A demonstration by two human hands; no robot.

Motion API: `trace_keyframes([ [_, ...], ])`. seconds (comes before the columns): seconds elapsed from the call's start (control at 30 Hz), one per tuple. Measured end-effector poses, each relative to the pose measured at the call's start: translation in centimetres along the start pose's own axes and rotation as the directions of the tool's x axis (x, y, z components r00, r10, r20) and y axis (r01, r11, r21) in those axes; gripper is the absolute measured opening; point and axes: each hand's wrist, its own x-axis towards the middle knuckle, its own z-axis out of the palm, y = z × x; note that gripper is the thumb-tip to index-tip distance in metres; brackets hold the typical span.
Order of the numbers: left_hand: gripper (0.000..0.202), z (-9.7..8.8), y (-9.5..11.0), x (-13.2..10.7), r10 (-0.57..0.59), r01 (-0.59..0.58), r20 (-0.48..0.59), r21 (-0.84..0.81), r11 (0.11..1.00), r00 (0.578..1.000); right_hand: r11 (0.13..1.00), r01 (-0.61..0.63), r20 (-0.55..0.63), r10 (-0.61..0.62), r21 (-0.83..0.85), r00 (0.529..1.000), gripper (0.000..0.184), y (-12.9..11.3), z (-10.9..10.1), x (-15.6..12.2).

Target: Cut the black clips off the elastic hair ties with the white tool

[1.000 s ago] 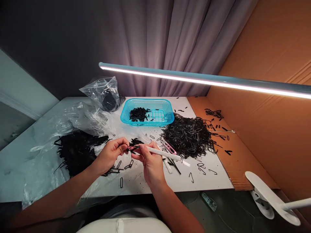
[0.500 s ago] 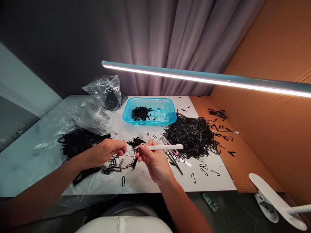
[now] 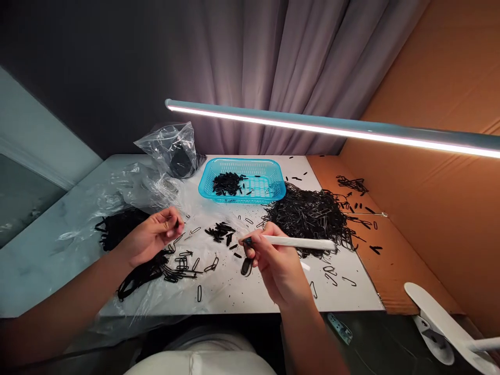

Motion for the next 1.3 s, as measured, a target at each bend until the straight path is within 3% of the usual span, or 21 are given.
trace_keyframes([
  [0.07, 0.02, -0.1, -0.1, -0.1, -0.02, 0.016, -0.04, -0.099, 0.995, 0.999, 0.997, 0.079, 0.0, -0.079, -0.019, 0.997, 0.029, -0.1, 0.0, -0.3],
  [0.2, 0.018, 0.5, -0.6, -0.4, -0.029, 0.033, 0.029, -0.129, 0.991, 0.999, 0.992, 0.127, 0.012, -0.128, 0.012, 0.992, 0.028, 1.3, 0.7, 0.3],
  [0.37, 0.02, 1.7, -0.6, -0.8, -0.011, 0.018, 0.049, -0.136, 0.99, 0.999, 0.994, 0.095, 0.019, -0.096, 0.045, 0.995, 0.027, 3.2, 1.3, 1.3],
  [0.57, 0.024, 2.5, -0.5, -1.2, -0.034, 0.035, 0.009, -0.082, 0.996, 0.999, 0.996, 0.058, 0.0, -0.058, 0.066, 0.998, 0.025, 3.9, 1.1, 1.4],
  [0.63, 0.024, 2.6, -1.0, -0.3, -0.016, 0.017, -0.033, 0.039, 0.999, 0.999, 0.995, 0.069, -0.011, -0.068, 0.079, 0.998, 0.026, 3.9, 1.0, 1.4],
  [0.7, 0.023, 2.6, -1.7, 1.2, 0.051, -0.03, -0.072, 0.268, 0.963, 0.996, 0.991, 0.096, -0.031, -0.094, 0.088, 0.995, 0.027, 4.0, 1.0, 1.6],
  [0.83, 0.033, 3.0, -2.5, 3.8, 0.168, -0.083, -0.05, 0.716, 0.693, 0.984, 0.982, 0.156, -0.09, -0.147, 0.109, 0.985, 0.028, 4.3, 1.1, 2.1],
  [0.9, 0.039, 3.8, -2.5, 3.8, 0.238, -0.155, 0.01, 0.785, 0.6, 0.971, 0.979, 0.17, -0.102, -0.158, 0.113, 0.982, 0.027, 4.6, 1.2, 2.3],
  [0.93, 0.04, 4.2, -2.4, 3.5, 0.257, -0.203, 0.054, 0.777, 0.597, 0.965, 0.979, 0.17, -0.097, -0.16, 0.109, 0.982, 0.025, 4.7, 1.2, 2.3],
  [1.0, 0.043, 5.3, -2.2, 2.4, 0.208, -0.246, 0.14, 0.685, 0.686, 0.968, 0.982, 0.164, -0.073, -0.157, 0.098, 0.985, 0.023, 4.9, 1.3, 2.3],
  [1.1, 0.04, 6.5, -1.9, 0.9, 0.045, -0.142, 0.205, 0.489, 0.861, 0.978, 0.983, 0.162, -0.045, -0.158, 0.084, 0.986, 0.022, 5.2, 1.4, 2.2],
  [1.17, 0.033, 6.7, -1.9, 0.4, 0.02, -0.091, 0.177, 0.401, 0.912, 0.984, 0.981, 0.181, -0.054, -0.178, 0.066, 0.983, 0.021, 5.3, 1.3, 2.3],
  [1.3, 0.026, 6.3, -1.7, 0.4, 0.022, -0.045, 0.065, 0.382, 0.923, 0.998, 0.98, 0.2, -0.074, -0.201, -0.02, 0.977, 0.021, 5.8, 0.9, 2.3],
])
